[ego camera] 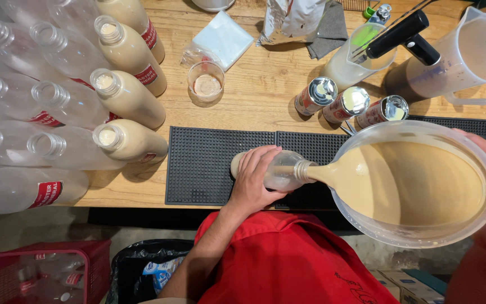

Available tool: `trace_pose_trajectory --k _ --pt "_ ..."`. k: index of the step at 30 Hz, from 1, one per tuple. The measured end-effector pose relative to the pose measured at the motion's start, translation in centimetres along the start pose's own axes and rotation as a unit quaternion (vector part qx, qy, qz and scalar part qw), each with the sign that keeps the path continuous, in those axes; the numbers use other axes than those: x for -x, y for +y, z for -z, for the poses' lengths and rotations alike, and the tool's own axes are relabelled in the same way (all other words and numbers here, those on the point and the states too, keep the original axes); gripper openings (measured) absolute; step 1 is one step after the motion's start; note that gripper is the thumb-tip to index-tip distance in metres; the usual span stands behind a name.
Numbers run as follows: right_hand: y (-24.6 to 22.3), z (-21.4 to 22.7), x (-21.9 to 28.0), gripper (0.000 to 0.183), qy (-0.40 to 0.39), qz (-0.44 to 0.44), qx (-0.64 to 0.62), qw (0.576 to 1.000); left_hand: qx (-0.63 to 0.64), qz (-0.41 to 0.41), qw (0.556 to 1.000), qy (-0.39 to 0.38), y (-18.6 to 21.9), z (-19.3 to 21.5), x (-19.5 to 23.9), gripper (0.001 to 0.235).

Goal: The person pours a beige liquid from a large plastic pitcher into several clear plastic bottles on a wooden counter. After filling each bottle, the person places a cap on it and sets it aside with the others. The process is repeated for multiple bottles.

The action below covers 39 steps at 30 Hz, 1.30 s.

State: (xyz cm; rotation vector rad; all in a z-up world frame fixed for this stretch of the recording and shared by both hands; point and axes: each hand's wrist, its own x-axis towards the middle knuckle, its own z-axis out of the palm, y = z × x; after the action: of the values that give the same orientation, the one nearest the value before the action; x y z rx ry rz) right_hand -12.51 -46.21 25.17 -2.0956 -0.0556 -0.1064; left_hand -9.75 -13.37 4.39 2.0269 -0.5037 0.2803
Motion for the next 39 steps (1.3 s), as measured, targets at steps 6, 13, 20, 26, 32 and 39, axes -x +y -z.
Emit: trace_pose_trajectory --k 6,13,20,26,32,39 --pt "-4.4 -2.5 -0.3 0.075 0.051 -0.079 -0.015 0.995 0.003 0.001 1.0 -0.003 0.1 0.1 -0.1 0.086" --pt "-2.5 -1.6 -2.0 0.093 0.024 -0.189 -0.168 0.967 -0.001 0.004 1.0 0.0 -0.1 0.2 0.0 0.089" --pt "-2.8 -2.0 -2.3 0.097 0.017 -0.183 -0.146 0.972 0.008 -0.006 1.0 0.008 0.1 0.3 -0.1 0.085" --pt "-2.0 -2.4 -2.3 0.094 0.025 -0.169 -0.18 0.969 -0.005 -0.015 1.0 0.02 0.2 0.4 0.0 0.084" --pt "-1.5 -2.5 -1.9 0.08 0.025 -0.068 -0.114 0.991 -0.022 -0.001 1.0 0.015 0.0 0.3 0.2 0.087" --pt "-1.3 -2.4 -1.9 0.079 0.022 -0.028 -0.056 0.998 -0.013 -0.012 1.0 0.015 -0.1 0.3 0.2 0.088"
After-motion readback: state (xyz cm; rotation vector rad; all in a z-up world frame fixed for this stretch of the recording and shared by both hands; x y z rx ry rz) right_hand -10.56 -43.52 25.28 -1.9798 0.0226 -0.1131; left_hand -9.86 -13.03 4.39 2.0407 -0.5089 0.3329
